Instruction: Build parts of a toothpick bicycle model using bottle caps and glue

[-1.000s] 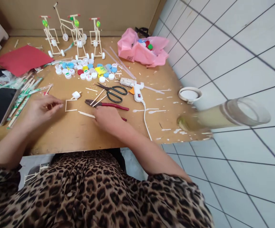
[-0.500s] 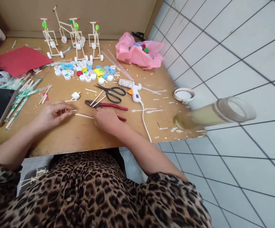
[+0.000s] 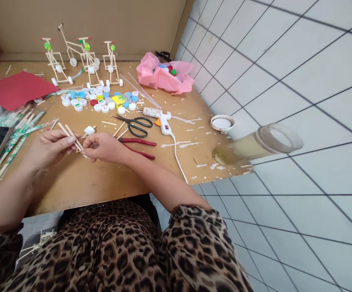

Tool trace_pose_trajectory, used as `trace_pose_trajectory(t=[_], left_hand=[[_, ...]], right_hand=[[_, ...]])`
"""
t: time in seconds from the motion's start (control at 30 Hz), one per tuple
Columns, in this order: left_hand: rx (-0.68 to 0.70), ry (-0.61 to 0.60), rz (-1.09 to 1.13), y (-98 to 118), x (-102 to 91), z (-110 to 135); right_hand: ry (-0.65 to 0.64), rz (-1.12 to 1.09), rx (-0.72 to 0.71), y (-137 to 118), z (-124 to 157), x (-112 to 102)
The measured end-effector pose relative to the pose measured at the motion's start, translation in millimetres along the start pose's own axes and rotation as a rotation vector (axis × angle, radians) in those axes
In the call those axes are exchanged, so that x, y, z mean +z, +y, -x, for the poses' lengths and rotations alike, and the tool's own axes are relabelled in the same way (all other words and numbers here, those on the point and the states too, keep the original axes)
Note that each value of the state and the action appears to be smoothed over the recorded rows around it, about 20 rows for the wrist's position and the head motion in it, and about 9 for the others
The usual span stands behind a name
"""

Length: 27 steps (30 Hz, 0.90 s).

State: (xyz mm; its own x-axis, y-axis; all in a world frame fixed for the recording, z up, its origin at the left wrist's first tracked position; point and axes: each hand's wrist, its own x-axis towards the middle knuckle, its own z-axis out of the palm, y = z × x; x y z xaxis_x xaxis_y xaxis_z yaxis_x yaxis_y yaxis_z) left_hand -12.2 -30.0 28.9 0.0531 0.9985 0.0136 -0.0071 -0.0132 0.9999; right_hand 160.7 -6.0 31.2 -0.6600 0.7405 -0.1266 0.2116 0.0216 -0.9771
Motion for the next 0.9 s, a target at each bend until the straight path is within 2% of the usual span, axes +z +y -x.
trace_pose_trajectory(t=[0.1, 0.2, 0.27, 0.33, 0.4, 0.43, 0.53, 0.7, 0.8, 0.9], left_hand=[[0.004, 0.048, -0.011, -6, -1.7, -6], [0.018, 0.101, -0.086, -12, -10.0, -10], [0.01, 0.164, -0.131, -15, -19.5, -13], [-0.014, 0.241, -0.153, -18, -31.0, -17], [-0.031, 0.302, -0.149, -20, -42.0, -21], [-0.04, 0.323, -0.145, -21, -46.3, -22], [-0.06, 0.379, -0.106, -23, -51.9, -26], [-0.038, 0.355, -0.138, -29, -47.4, -26], [0.038, 0.332, -0.203, -34, -46.9, -27], [0.203, 0.333, -0.331, -38, -47.4, -28]], right_hand=[[-0.006, -0.038, 0.021, 3, -13, 1], [0.003, 0.041, 0.008, 4, -17, -8], [0.089, 0.166, -0.047, 5, -15, -21], [0.247, 0.359, -0.094, 8, -10, -40], [0.38, 0.606, -0.073, 12, -4, -58], [0.39, 0.726, -0.048, 14, -2, -66], [0.336, 0.992, 0.035, 19, 1, -81], [0.179, 1.2, 0.088, 24, 0, -81], [0.152, 1.245, 0.044, 31, -2, -81], [0.162, 1.273, 0.013, 38, -3, -83]])
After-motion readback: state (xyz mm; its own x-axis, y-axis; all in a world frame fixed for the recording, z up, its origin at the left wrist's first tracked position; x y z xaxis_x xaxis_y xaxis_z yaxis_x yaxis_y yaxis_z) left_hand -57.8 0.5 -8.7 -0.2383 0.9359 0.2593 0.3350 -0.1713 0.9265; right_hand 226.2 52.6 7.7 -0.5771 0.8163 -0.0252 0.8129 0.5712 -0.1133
